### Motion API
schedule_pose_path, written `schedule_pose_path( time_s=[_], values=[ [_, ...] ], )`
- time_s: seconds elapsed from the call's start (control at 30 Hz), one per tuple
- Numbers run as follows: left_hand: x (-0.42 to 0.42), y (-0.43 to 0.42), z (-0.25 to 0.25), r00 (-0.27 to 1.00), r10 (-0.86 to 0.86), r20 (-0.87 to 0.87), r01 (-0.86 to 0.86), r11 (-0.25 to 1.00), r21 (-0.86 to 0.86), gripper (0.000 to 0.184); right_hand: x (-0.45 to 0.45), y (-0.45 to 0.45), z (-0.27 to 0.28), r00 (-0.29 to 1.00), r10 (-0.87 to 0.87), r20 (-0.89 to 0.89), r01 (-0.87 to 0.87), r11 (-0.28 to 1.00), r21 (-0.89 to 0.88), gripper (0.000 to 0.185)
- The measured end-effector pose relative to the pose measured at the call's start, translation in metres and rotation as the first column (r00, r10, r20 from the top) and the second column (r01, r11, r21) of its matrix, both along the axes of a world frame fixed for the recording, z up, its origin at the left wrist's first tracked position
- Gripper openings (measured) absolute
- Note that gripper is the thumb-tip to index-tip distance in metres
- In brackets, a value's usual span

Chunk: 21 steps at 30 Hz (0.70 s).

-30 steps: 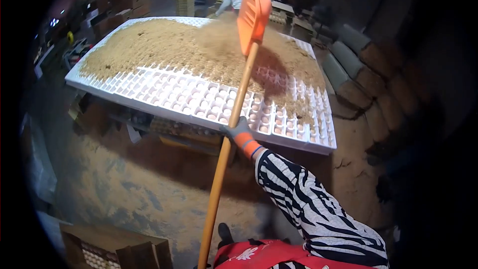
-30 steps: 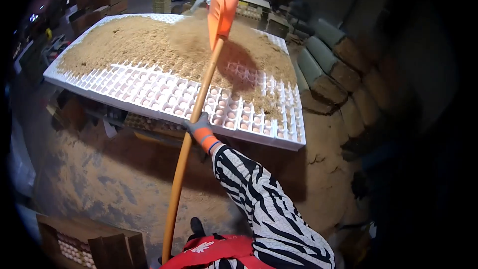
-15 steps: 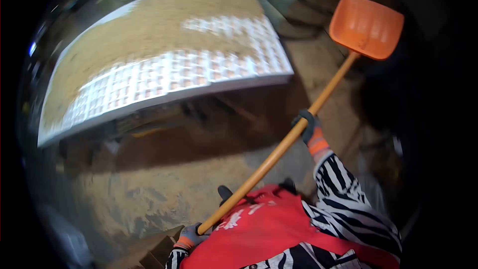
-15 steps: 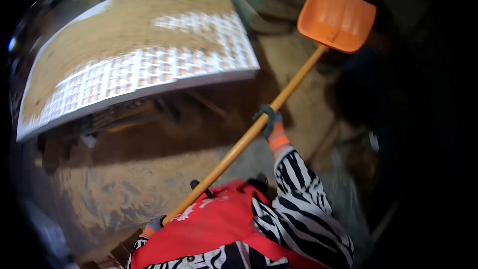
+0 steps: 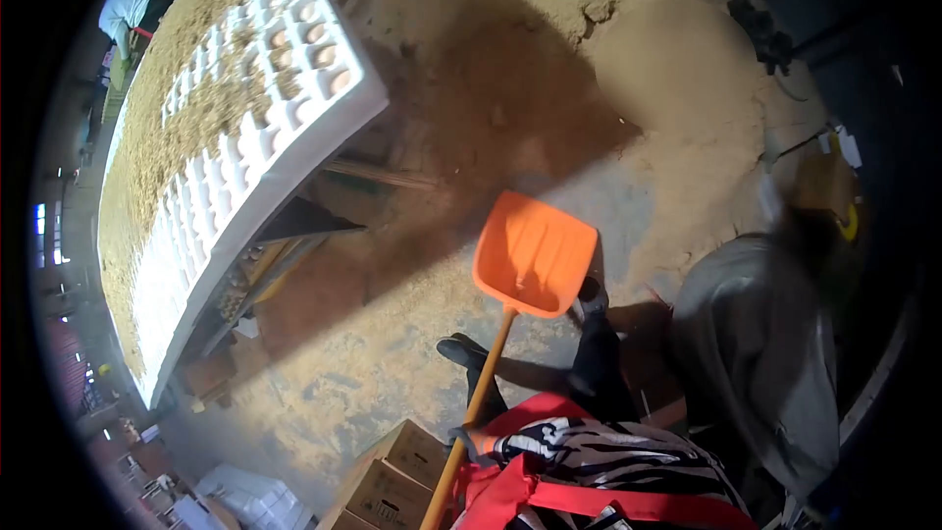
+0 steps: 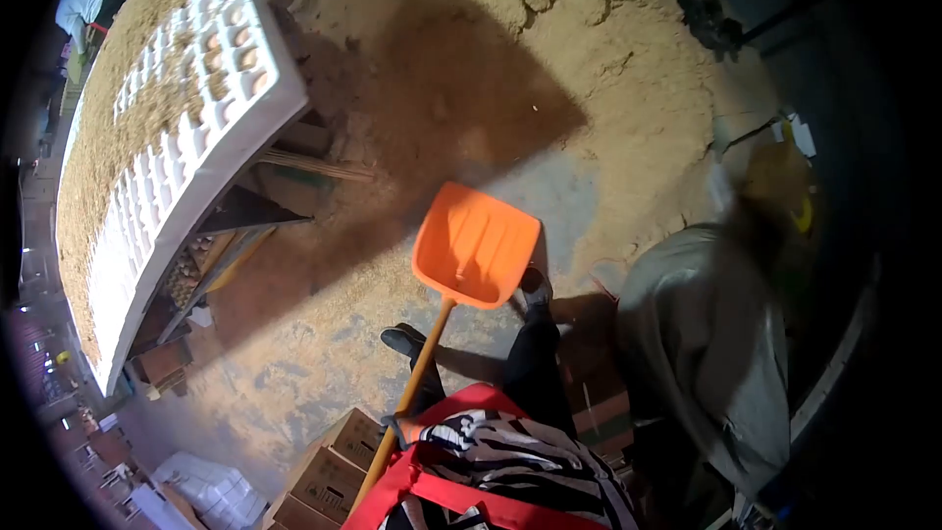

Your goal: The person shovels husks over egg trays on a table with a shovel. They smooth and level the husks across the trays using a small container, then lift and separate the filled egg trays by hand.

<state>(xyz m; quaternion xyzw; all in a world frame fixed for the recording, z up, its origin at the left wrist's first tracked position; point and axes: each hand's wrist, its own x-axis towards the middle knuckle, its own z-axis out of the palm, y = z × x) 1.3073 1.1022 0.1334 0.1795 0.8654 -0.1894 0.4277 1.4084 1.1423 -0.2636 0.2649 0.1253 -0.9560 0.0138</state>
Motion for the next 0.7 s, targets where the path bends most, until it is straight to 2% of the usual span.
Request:
schedule_pose_path(
  time_s=[0.03,0.07,0.1,0.13,0.17,0.2,0.23,0.27,0.3,0.33,0.37,0.43,0.47,0.5,0.53,0.57,0.6,0.63,0.67,0.7],
  values=[
    [0.018,0.024,-0.015,1.0,0.025,0.002,-0.025,1.0,0.005,0.039,0.006,-0.006,-0.012,1.0,0.003,-0.008,-0.003,0.999,0.035,0.021],
    [0.036,0.046,-0.034,0.999,0.048,0.007,-0.048,0.999,0.008,0.039,-0.002,0.041,0.0,0.973,0.167,0.161,-0.046,0.82,-0.571,0.021],
    [0.053,0.067,-0.054,0.997,0.072,0.018,-0.073,0.997,0.019,0.039,-0.001,0.103,0.002,0.899,0.237,0.367,-0.158,0.96,-0.232,0.022],
    [0.073,0.084,-0.076,0.995,0.093,0.026,-0.094,0.995,0.03,0.039,0.004,0.179,0.002,0.794,0.209,0.571,-0.333,0.935,0.119,0.022],
    [0.087,0.102,-0.096,0.993,0.114,0.033,-0.116,0.992,0.046,0.039,0.009,0.226,-0.054,0.861,0.012,0.509,-0.169,0.95,0.264,0.025],
    [0.097,0.119,-0.115,0.989,0.142,0.041,-0.144,0.988,0.056,0.038,0.004,0.299,-0.134,0.787,-0.097,0.609,-0.118,0.946,0.303,0.025],
    [0.109,0.132,-0.136,0.985,0.169,0.044,-0.172,0.983,0.062,0.038,-0.008,0.396,-0.152,0.693,-0.204,0.691,-0.076,0.933,0.351,0.025],
    [0.119,0.141,-0.156,0.978,0.202,0.048,-0.204,0.977,0.065,0.038,-0.015,0.499,-0.163,0.84,-0.19,0.507,0.099,0.975,0.201,0.026],
    [0.127,0.147,-0.174,0.973,0.227,0.052,-0.23,0.971,0.065,0.038,-0.028,0.566,-0.171,0.841,-0.216,0.497,0.163,0.975,0.148,0.022],
    [0.136,0.147,-0.194,0.966,0.252,0.058,-0.255,0.965,0.063,0.038,-0.037,0.59,-0.171,0.827,-0.209,0.523,0.173,0.978,0.116,0.021],
    [0.145,0.139,-0.21,0.955,0.288,0.071,-0.292,0.954,0.065,0.037,-0.043,0.601,-0.166,0.813,-0.185,0.552,0.169,0.982,0.08,0.021],
    [0.164,0.076,-0.258,0.913,0.38,0.147,-0.398,0.91,0.12,0.037,-0.036,0.591,-0.162,0.819,-0.272,0.505,0.255,0.961,0.103,0.022],
    [0.176,0.036,-0.284,0.878,0.435,0.202,-0.468,0.867,0.169,0.037,-0.029,0.58,-0.161,0.816,-0.314,0.485,0.301,0.948,0.108,0.023],
    [0.186,0.005,-0.301,0.832,0.49,0.26,-0.545,0.811,0.214,0.037,-0.025,0.572,-0.174,0.818,-0.3,0.491,0.269,0.954,0.135,0.023],
    [0.183,0.093,-0.261,0.886,0.455,0.095,-0.464,0.875,0.14,0.036,-0.021,0.566,-0.166,0.794,-0.296,0.531,0.251,0.955,0.158,0.022],
    [0.179,0.19,-0.218,0.912,0.406,-0.058,-0.404,0.914,0.04,0.036,-0.016,0.559,-0.186,0.799,-0.284,0.531,0.229,0.959,0.168,0.02],
    [0.172,0.216,-0.203,0.891,0.451,0.044,-0.453,0.891,0.04,0.04,-0.01,0.548,-0.213,0.807,-0.274,0.524,0.21,0.961,0.18,0.018],
    [0.193,0.169,-0.236,0.906,0.42,-0.048,-0.421,0.907,0.01,0.039,-0.004,0.532,-0.222,0.805,-0.266,0.53,0.185,0.962,0.201,0.017],
    [0.212,0.13,-0.254,0.919,0.369,-0.14,-0.364,0.93,0.059,0.039,0.004,0.514,-0.23,0.803,-0.253,0.54,0.152,0.963,0.224,0.015],
    [0.204,0.133,-0.247,0.919,0.391,-0.055,-0.39,0.92,0.034,0.04,0.004,0.493,-0.226,0.735,-0.239,0.635,0.136,0.969,0.208,0.013]
  ],
)
